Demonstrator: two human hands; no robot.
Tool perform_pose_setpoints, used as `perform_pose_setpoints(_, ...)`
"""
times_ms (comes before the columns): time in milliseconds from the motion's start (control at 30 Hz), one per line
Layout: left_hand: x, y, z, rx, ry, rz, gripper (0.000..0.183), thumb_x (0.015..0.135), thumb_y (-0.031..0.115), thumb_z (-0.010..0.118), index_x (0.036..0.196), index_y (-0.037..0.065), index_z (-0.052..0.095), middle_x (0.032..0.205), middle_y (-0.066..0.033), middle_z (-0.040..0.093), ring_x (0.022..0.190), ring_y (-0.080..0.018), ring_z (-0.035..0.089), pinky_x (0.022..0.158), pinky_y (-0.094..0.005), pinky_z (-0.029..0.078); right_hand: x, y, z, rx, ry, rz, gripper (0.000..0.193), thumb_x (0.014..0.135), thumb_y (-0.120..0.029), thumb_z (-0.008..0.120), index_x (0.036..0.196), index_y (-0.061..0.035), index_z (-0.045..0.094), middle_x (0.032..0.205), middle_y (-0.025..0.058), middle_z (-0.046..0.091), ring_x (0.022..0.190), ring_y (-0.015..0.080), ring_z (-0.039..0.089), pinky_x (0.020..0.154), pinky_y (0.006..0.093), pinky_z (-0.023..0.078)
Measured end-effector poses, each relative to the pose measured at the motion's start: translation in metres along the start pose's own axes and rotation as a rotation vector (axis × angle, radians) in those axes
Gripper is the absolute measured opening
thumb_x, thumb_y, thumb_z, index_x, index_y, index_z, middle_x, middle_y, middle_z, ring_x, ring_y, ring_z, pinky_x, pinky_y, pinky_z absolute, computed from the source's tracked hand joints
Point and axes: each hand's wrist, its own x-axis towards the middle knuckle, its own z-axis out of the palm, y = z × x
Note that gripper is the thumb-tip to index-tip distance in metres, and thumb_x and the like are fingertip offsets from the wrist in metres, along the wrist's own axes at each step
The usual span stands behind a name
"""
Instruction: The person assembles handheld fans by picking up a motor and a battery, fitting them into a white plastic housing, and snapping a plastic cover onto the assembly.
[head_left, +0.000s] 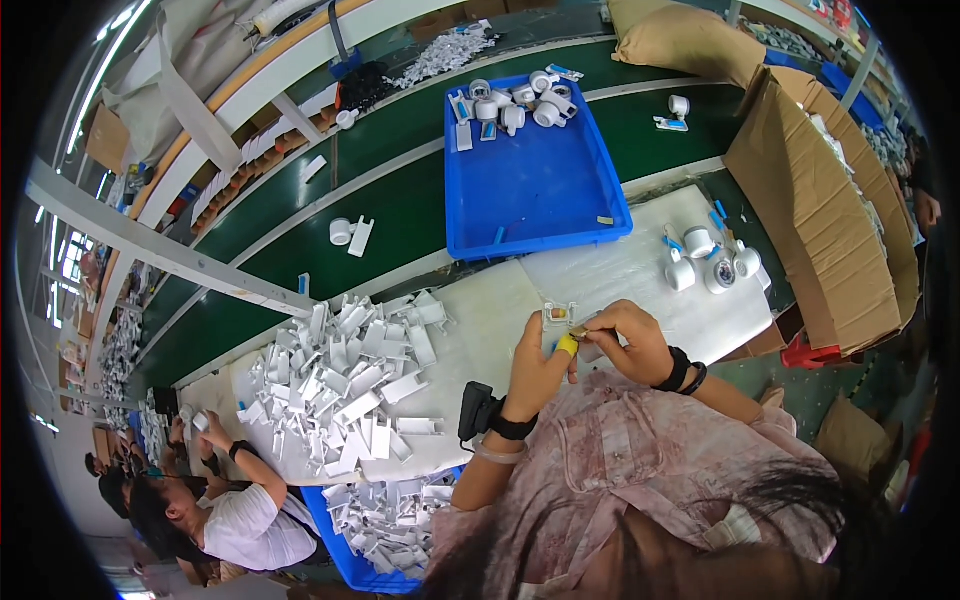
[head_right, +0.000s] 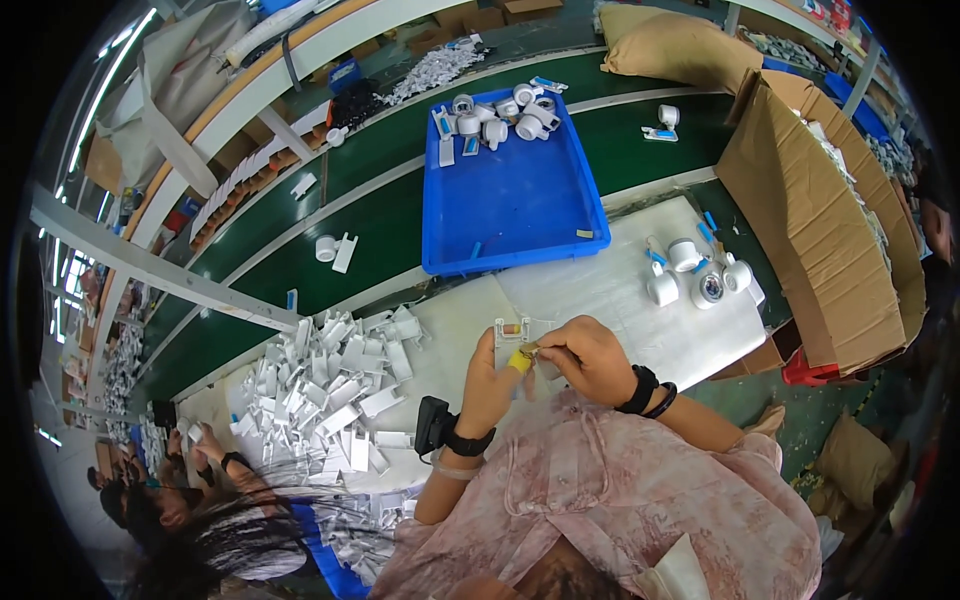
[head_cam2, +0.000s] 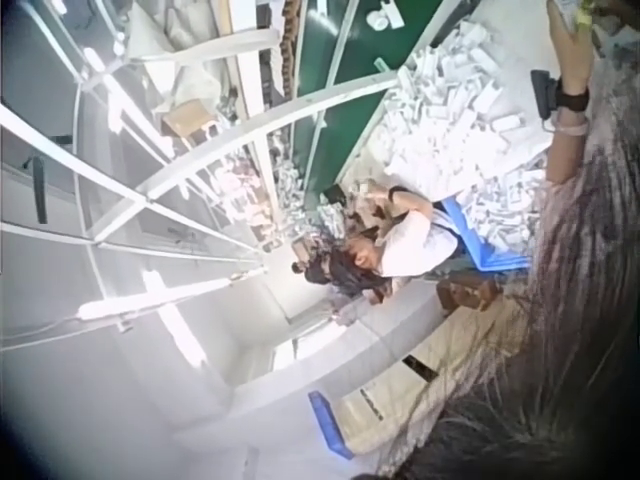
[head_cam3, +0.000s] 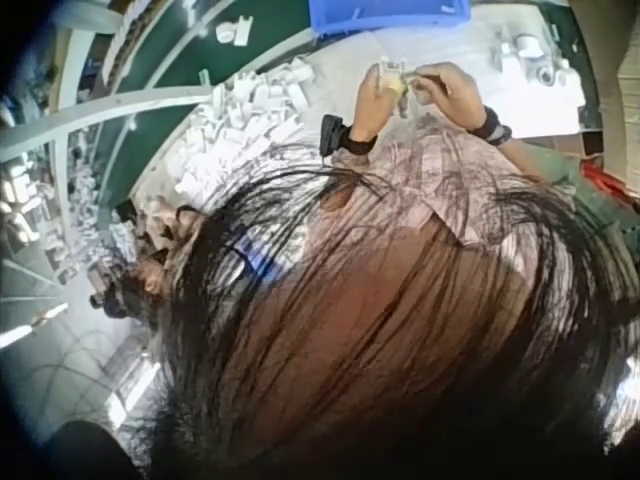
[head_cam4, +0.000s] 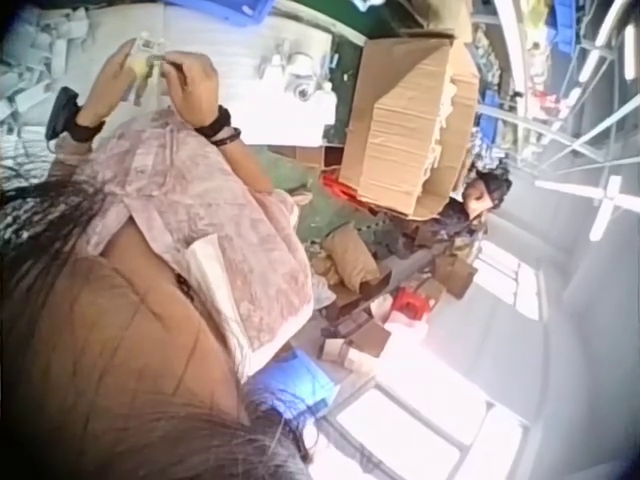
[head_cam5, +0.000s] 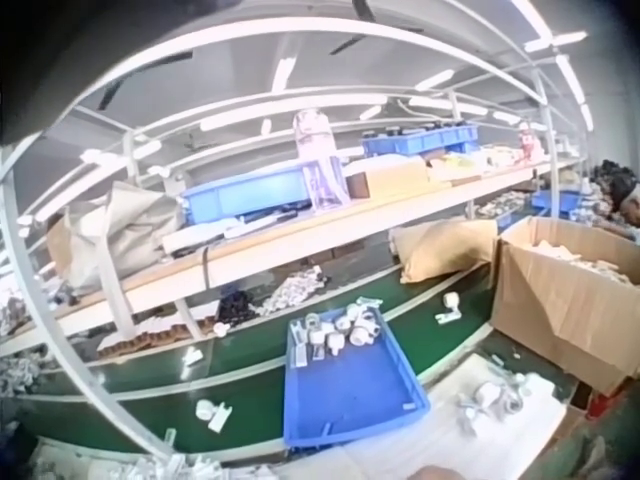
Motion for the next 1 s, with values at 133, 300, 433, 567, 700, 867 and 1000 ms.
perform_pose_setpoints(133,-0.003,-0.008,0.005,-0.021,-0.024,0.030,0.034,0.086,-0.002,0.045,0.120,-0.001,0.043,0.083,-0.0082,0.059,0.061,-0.0109,0.056,0.051,-0.0261,0.049,-0.001,0.005,0.002,0.017,0.035,-0.136,0.020,0.076,0.003,0.072,0.093,-0.0049,0.064,0.087,0.0077,0.063,0.080,0.0239,0.060,0.069,0.0335,0.048)
perform_pose_setpoints(300,-0.006,-0.005,0.007,0.035,-0.050,0.072,0.033,0.087,-0.001,0.044,0.120,-0.002,0.042,0.081,-0.0080,0.059,0.061,-0.0112,0.056,0.052,-0.0261,0.049,0.001,0.002,0.001,-0.001,0.073,-0.171,0.023,0.071,0.004,0.074,0.089,-0.0060,0.065,0.088,0.0071,0.062,0.081,0.0246,0.057,0.071,0.0340,0.046)
perform_pose_setpoints(433,-0.007,-0.003,0.009,0.103,-0.064,0.090,0.030,0.087,0.000,0.043,0.117,0.000,0.044,0.079,-0.0068,0.058,0.060,-0.0118,0.056,0.053,-0.0260,0.047,0.000,0.003,0.001,-0.032,0.104,-0.194,0.024,0.069,0.004,0.076,0.088,-0.0065,0.065,0.088,0.0059,0.062,0.081,0.0252,0.054,0.073,0.0347,0.045)
perform_pose_setpoints(567,-0.009,0.000,0.011,0.149,-0.078,0.099,0.027,0.087,0.000,0.044,0.114,0.000,0.044,0.077,-0.0061,0.057,0.059,-0.0123,0.056,0.053,-0.0264,0.046,-0.001,0.003,0.000,-0.051,0.109,-0.205,0.025,0.068,0.003,0.077,0.088,-0.0072,0.065,0.088,0.0052,0.062,0.081,0.0249,0.054,0.074,0.0343,0.044)
perform_pose_setpoints(700,-0.010,0.002,0.012,0.230,-0.073,0.108,0.027,0.088,0.000,0.042,0.114,-0.001,0.044,0.078,-0.0072,0.057,0.061,-0.0129,0.055,0.055,-0.0264,0.045,-0.001,0.005,0.000,-0.059,0.114,-0.209,0.025,0.068,0.002,0.077,0.088,-0.0081,0.066,0.087,0.0040,0.062,0.081,0.0242,0.054,0.075,0.0341,0.044)
perform_pose_setpoints(867,-0.010,0.000,0.012,0.258,-0.069,0.121,0.027,0.089,0.002,0.040,0.116,-0.003,0.044,0.080,-0.0076,0.057,0.063,-0.0123,0.054,0.056,-0.0256,0.045,-0.001,0.004,0.001,-0.064,0.120,-0.207,0.025,0.068,0.003,0.076,0.088,-0.0086,0.066,0.087,0.0039,0.063,0.080,0.0241,0.053,0.075,0.0336,0.043)
perform_pose_setpoints(1000,-0.010,-0.007,0.009,0.201,-0.080,0.129,0.026,0.093,0.008,0.043,0.116,-0.002,0.045,0.079,-0.0066,0.056,0.063,-0.0110,0.053,0.055,-0.0248,0.044,0.001,0.002,0.000,-0.064,0.115,-0.189,0.024,0.069,0.003,0.076,0.087,-0.0088,0.066,0.084,0.0034,0.063,0.079,0.0228,0.054,0.075,0.0333,0.042)
